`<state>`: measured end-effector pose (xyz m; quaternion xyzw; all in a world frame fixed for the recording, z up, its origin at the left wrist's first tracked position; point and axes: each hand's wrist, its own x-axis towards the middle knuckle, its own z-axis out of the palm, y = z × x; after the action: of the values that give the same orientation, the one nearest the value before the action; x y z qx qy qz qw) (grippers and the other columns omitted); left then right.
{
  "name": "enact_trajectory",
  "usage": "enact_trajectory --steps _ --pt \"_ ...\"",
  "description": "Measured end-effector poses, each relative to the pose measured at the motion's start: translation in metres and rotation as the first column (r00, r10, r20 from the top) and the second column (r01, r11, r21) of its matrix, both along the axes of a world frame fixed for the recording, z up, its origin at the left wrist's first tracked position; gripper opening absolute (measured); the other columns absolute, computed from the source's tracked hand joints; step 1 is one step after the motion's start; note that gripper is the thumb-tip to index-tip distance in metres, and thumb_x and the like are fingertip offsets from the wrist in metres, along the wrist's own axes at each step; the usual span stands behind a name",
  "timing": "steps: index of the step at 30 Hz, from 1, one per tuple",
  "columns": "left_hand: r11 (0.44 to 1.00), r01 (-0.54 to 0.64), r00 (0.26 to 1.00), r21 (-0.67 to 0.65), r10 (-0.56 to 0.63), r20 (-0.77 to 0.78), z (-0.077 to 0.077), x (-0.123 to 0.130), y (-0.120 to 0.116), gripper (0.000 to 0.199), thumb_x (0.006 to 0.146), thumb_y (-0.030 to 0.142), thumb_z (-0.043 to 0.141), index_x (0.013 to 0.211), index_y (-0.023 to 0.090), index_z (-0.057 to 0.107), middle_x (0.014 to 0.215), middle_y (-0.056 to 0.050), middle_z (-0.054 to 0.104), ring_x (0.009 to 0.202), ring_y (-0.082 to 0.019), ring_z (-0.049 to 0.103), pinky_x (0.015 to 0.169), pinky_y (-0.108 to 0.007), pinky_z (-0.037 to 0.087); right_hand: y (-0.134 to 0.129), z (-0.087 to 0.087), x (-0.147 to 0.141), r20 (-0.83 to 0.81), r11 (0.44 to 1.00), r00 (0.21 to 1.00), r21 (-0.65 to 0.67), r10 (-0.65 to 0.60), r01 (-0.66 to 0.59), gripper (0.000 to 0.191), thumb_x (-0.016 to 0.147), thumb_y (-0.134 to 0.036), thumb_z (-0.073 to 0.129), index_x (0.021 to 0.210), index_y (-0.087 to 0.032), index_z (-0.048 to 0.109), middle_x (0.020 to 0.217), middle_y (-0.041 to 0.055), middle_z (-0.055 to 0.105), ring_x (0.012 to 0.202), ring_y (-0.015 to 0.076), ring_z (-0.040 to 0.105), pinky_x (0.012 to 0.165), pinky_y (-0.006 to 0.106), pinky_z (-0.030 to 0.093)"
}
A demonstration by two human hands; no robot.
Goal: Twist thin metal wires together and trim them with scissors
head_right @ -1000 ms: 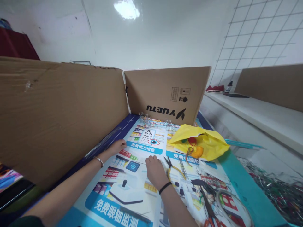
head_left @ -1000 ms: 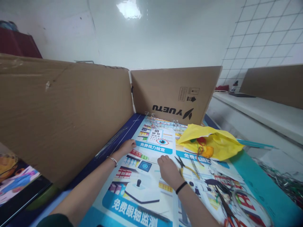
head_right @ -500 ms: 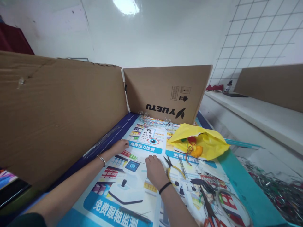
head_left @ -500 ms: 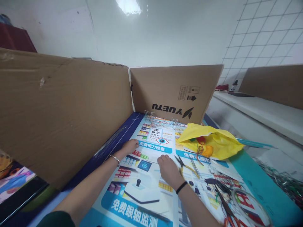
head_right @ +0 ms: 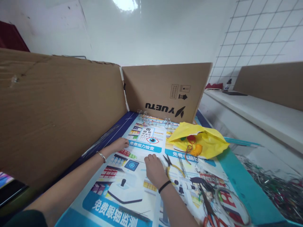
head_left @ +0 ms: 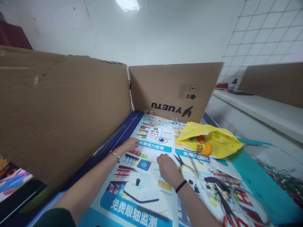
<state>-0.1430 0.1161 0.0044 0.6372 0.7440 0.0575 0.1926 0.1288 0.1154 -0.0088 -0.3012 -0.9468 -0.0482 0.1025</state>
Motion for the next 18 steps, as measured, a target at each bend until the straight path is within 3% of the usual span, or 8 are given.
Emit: enact_trajectory --steps 5,9,13,18 --pt "0.999 0.032 0.999 0.044 -0.033 0.033 0.003 -0.001 -0.001 0.025 0.083 0.032 0.052 0.099 0.012 0.057 0.098 -0.005 0.059 0.086 -0.017 0.058 0.075 -0.036 0.049 0.0 -0.002 0.001 -0.021 1.0 1.0 0.009 -0.009 0.009 0.022 0.074 -0.001 0.045 0.087 -0.016 0.053 0.091 0.0073 0.052 0.087 0.0213 0.042 0.071 0.031 0.031" --pt "0.989 0.063 0.993 0.137 -0.076 0.093 0.002 -0.003 -0.001 0.01 0.075 0.017 0.056 0.08 0.012 0.063 0.079 -0.002 0.062 0.077 -0.015 0.057 0.072 -0.027 0.045 -0.001 -0.002 0.001 -0.015 1.0 1.0 0.001 -0.006 0.006 0.022 0.074 -0.001 0.045 0.087 -0.016 0.053 0.091 0.0077 0.052 0.088 0.0214 0.042 0.072 0.031 0.031" --pt "0.969 0.115 0.973 0.219 -0.155 0.171 -0.001 -0.009 0.0 0.018 0.069 0.012 0.055 0.084 0.014 0.064 0.086 -0.002 0.063 0.082 -0.014 0.057 0.075 -0.023 0.043 -0.001 0.0 0.001 -0.013 1.0 1.0 -0.007 -0.011 0.011 0.022 0.075 0.0 0.044 0.088 -0.016 0.053 0.091 0.0075 0.052 0.088 0.0214 0.042 0.071 0.031 0.032" --pt "0.941 0.233 0.927 0.247 -0.291 0.235 0.0 -0.019 0.004 0.012 0.069 0.013 0.058 0.077 0.016 0.065 0.085 -0.001 0.062 0.082 -0.012 0.056 0.078 -0.022 0.042 -0.001 0.001 0.0 -0.007 1.0 1.0 -0.01 -0.018 0.018 0.021 0.077 -0.001 0.043 0.088 -0.016 0.053 0.091 0.0078 0.053 0.087 0.0216 0.043 0.071 0.032 0.032"
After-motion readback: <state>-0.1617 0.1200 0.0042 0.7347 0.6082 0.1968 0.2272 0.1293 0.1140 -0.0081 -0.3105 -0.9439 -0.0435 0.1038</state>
